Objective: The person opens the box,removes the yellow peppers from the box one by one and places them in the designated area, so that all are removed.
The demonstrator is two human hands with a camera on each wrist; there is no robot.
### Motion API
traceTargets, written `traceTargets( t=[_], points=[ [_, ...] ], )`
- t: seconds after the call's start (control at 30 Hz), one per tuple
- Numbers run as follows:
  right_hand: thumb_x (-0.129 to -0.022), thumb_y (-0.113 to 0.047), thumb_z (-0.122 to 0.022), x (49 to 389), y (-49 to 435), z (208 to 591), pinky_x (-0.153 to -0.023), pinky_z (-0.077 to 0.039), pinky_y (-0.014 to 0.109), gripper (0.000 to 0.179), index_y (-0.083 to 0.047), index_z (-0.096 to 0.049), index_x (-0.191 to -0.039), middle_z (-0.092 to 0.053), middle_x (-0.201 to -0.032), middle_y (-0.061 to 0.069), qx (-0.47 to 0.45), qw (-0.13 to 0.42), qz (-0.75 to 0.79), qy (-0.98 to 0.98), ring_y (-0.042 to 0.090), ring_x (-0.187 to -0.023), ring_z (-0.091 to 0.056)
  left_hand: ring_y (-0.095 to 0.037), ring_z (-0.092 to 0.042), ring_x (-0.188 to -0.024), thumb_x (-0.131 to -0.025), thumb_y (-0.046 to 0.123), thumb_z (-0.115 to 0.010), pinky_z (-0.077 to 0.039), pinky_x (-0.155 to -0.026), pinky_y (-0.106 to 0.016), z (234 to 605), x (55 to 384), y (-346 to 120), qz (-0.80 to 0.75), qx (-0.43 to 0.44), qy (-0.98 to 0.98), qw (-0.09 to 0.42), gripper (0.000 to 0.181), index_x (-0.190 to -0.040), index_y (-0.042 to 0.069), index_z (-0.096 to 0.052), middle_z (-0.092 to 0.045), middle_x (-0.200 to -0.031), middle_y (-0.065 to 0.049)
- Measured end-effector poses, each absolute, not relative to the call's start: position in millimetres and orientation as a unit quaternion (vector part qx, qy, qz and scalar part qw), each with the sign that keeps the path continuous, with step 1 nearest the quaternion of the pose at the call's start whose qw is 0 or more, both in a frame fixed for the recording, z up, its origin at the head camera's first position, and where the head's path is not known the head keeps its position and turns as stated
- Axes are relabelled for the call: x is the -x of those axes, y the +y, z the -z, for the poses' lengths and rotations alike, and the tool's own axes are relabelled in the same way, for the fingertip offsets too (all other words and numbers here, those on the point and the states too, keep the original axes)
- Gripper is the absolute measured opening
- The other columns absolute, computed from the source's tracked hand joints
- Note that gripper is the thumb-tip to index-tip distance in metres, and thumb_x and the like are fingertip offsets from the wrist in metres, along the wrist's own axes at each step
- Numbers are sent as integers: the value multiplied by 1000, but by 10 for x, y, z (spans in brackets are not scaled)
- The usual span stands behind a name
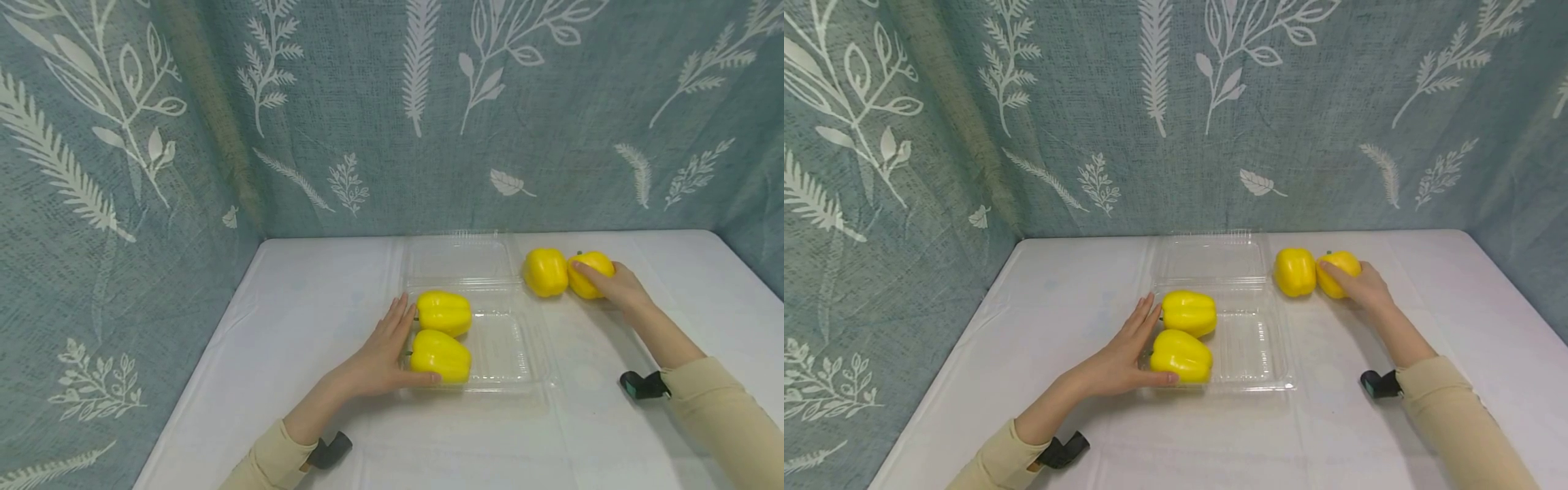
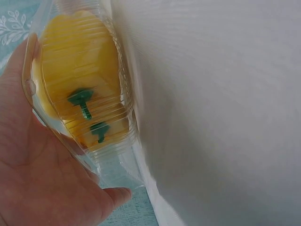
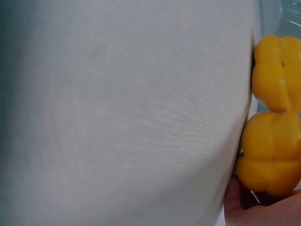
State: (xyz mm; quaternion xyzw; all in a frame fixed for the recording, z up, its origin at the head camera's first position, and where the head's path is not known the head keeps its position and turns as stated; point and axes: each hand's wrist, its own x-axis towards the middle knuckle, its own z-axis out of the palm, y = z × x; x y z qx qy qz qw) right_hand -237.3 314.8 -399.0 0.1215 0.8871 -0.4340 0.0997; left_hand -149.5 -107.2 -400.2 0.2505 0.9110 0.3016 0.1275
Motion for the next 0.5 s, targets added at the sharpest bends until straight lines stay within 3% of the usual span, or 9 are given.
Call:
traceTargets(
  t=[0.27,0.5],
  points=[
    [-94,-64,-39,2363,3154,3945,-105,-33,59,103,22,-10,-144,-22,-144,43,-121,108,437,885,50,-128,-32,-16,16,-146,-77,64,-71,-3,-118,-46,4014,1500,-1084,-299,-252,911,128,120,-157,8,-1,16,-162,-5],
    [-94,-64,-42,2296,3148,3903,-110,-22,63,105,16,1,-148,-5,-150,42,-135,99,452,876,56,-138,-13,-16,16,-146,-77,65,-70,-4,-118,-47,4020,1503,-1091,-300,-249,911,132,121,-157,9,0,18,-161,-2]
  ],
)
